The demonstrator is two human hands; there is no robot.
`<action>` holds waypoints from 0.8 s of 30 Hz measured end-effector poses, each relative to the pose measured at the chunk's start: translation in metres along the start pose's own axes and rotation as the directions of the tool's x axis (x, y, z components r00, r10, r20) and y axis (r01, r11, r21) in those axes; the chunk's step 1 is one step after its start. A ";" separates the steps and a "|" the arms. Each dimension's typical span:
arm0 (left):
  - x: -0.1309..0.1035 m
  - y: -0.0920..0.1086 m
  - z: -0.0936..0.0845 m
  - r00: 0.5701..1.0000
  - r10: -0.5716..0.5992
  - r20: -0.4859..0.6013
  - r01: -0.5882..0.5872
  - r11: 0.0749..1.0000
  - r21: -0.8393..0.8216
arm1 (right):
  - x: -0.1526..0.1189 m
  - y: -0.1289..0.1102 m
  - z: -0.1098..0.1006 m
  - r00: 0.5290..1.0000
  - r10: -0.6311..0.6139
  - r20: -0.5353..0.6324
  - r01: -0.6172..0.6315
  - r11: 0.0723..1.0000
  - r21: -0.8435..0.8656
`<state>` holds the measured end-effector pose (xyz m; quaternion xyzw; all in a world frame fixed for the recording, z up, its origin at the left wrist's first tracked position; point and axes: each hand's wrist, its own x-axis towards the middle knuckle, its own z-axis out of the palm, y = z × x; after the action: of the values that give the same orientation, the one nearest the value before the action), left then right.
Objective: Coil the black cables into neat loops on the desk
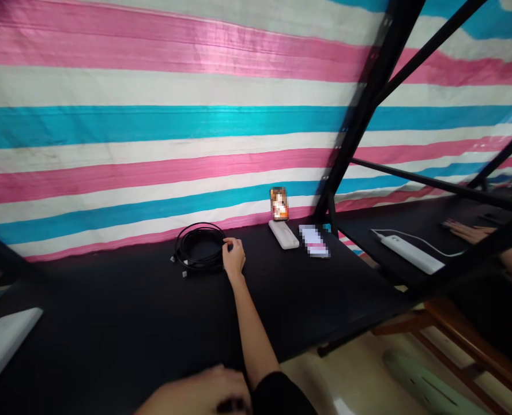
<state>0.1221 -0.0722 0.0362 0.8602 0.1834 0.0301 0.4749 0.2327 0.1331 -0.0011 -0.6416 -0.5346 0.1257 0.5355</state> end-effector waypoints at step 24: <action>-0.034 -0.113 -0.113 0.410 0.047 -0.911 0.572 0.764 0.297 | -0.009 -0.021 0.003 0.979 -0.129 0.159 0.120 0.990 0.069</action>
<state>0.0319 0.0618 0.0083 0.7706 0.5424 0.3337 0.0249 0.2153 0.1243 0.0111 -0.5783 -0.6118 0.1598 0.5155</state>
